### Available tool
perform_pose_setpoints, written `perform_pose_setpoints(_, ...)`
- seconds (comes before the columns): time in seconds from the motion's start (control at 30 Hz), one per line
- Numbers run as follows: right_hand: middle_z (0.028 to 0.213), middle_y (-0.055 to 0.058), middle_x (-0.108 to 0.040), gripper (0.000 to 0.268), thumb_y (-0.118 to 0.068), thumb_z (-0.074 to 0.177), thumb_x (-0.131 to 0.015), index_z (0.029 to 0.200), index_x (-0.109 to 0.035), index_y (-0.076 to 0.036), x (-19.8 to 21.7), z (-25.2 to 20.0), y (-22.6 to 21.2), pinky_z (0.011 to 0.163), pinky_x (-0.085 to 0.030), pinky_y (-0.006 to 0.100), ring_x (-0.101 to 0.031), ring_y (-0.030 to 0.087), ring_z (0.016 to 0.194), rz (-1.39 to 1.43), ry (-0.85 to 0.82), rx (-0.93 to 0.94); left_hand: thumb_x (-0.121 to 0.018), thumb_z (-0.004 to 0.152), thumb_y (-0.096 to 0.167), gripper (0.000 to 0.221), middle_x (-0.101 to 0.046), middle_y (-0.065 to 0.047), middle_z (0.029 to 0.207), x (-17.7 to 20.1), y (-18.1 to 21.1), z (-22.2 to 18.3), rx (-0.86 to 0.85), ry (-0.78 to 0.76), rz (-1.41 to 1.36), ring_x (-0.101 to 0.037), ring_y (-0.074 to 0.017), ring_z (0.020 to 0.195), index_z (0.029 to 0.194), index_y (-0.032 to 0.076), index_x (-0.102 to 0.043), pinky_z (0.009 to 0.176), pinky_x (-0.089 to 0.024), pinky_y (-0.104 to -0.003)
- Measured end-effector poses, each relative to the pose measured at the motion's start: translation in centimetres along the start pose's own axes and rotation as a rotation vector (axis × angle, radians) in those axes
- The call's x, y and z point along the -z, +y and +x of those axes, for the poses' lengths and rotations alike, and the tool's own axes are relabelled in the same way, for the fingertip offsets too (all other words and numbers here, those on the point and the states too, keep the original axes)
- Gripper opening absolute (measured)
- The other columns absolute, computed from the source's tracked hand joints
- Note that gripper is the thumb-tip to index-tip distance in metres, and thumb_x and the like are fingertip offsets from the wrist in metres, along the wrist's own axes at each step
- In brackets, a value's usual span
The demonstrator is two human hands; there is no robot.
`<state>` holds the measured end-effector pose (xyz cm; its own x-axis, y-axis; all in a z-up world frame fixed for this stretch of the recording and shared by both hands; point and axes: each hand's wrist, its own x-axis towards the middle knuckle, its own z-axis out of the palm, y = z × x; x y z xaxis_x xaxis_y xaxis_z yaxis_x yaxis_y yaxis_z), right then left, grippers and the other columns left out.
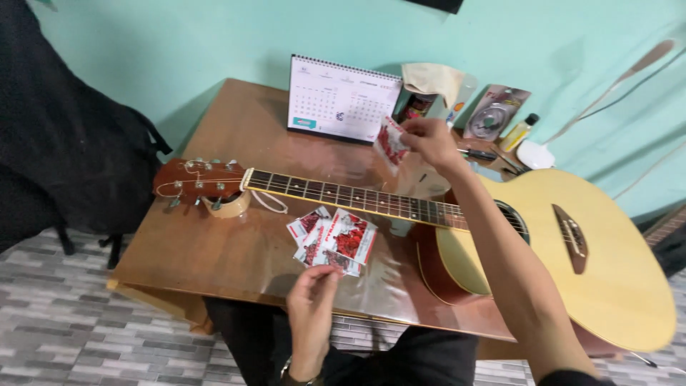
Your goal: Mounting a new string onto an acoustic guitar by threading it through the bridge and tuning peg and winding it.
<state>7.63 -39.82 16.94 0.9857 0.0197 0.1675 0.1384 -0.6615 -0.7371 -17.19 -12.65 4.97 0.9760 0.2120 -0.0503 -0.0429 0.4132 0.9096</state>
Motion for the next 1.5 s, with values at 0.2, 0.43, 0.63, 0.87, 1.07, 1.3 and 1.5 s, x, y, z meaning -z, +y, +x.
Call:
perform_pose_setpoints(0.2,0.082,0.005,-0.069,0.004,-0.002,0.091,-0.065,0.091,-0.068,-0.006,5.2,-15.2,-6.0,0.068,-0.056,0.031,-0.064,0.016,0.072,0.557,-0.011,-0.076,-0.075,0.08,0.021,0.082,-0.06,-0.025,0.147,-7.2,4.6,-0.6,0.359,-0.259,-0.303,-0.064,-0.0288,0.131,0.152,0.004,-0.041,0.108,-0.054,-0.042)
perform_pose_setpoints(0.43,0.075,0.011,-0.064,0.014,0.001,0.09,-0.069,0.103,-0.071,0.004,2.4,-25.6,-2.7,0.059,-0.053,0.026,-0.062,0.015,0.066,0.659,0.123,-0.177,-0.081,0.087,0.01,0.035,-0.075,-0.013,0.102,-8.4,3.1,-4.3,0.261,-0.17,-0.16,-0.075,-0.0187,0.082,0.118,-0.001,-0.07,0.073,-0.066,-0.032)
perform_pose_setpoints(0.63,0.072,0.017,-0.073,0.036,0.0,0.086,-0.075,0.118,-0.063,0.011,2.8,-28.6,-5.4,0.047,-0.057,0.027,-0.069,0.017,0.055,0.884,-0.086,-0.264,-0.08,0.088,0.008,0.029,-0.076,-0.02,0.098,-7.6,3.8,-7.7,0.36,-0.162,-0.083,-0.079,-0.0284,0.082,0.114,-0.004,-0.074,0.075,-0.068,-0.042)
perform_pose_setpoints(0.87,0.092,0.014,-0.078,0.027,0.009,0.073,-0.081,0.099,-0.076,0.004,2.7,-28.1,-2.9,0.077,-0.053,0.029,-0.067,0.016,0.085,0.648,-0.114,0.016,-0.069,0.09,0.019,0.03,-0.071,-0.013,0.111,-6.9,1.8,-7.7,0.409,-0.285,-0.312,-0.072,-0.024,0.104,0.114,0.002,-0.068,0.096,-0.059,-0.043)
perform_pose_setpoints(1.07,0.126,0.022,-0.07,0.013,0.009,0.08,-0.076,0.086,-0.072,-0.002,0.4,-28.6,-2.1,0.109,-0.041,0.05,-0.058,0.04,0.13,0.45,-0.055,0.324,-0.073,0.089,0.026,0.031,-0.065,-0.005,0.103,-7.8,0.1,-6.3,0.525,-0.257,-0.302,-0.068,-0.0189,0.095,0.111,0.005,-0.071,0.089,-0.057,-0.035)
perform_pose_setpoints(1.3,0.126,0.019,-0.067,0.057,-0.002,0.063,-0.092,0.115,-0.069,0.0,-2.3,-31.5,-2.2,0.096,-0.056,0.042,-0.068,0.025,0.108,0.607,-0.049,-0.113,-0.087,0.079,0.002,0.029,-0.072,-0.003,0.098,-7.0,0.7,-7.3,0.125,0.027,0.021,-0.063,-0.0031,0.078,0.107,0.004,-0.08,0.073,-0.058,-0.019)
perform_pose_setpoints(1.5,0.083,0.01,-0.073,0.023,-0.005,0.09,-0.079,0.11,-0.067,-0.005,-5.7,-31.6,-1.6,0.059,-0.053,0.026,-0.066,0.014,0.067,0.512,0.412,-0.21,-0.083,0.085,0.007,0.02,-0.08,-0.004,0.09,-5.6,-0.7,-8.9,0.002,0.014,0.231,-0.063,-0.0017,0.084,0.106,0.009,-0.085,0.076,-0.057,-0.019)
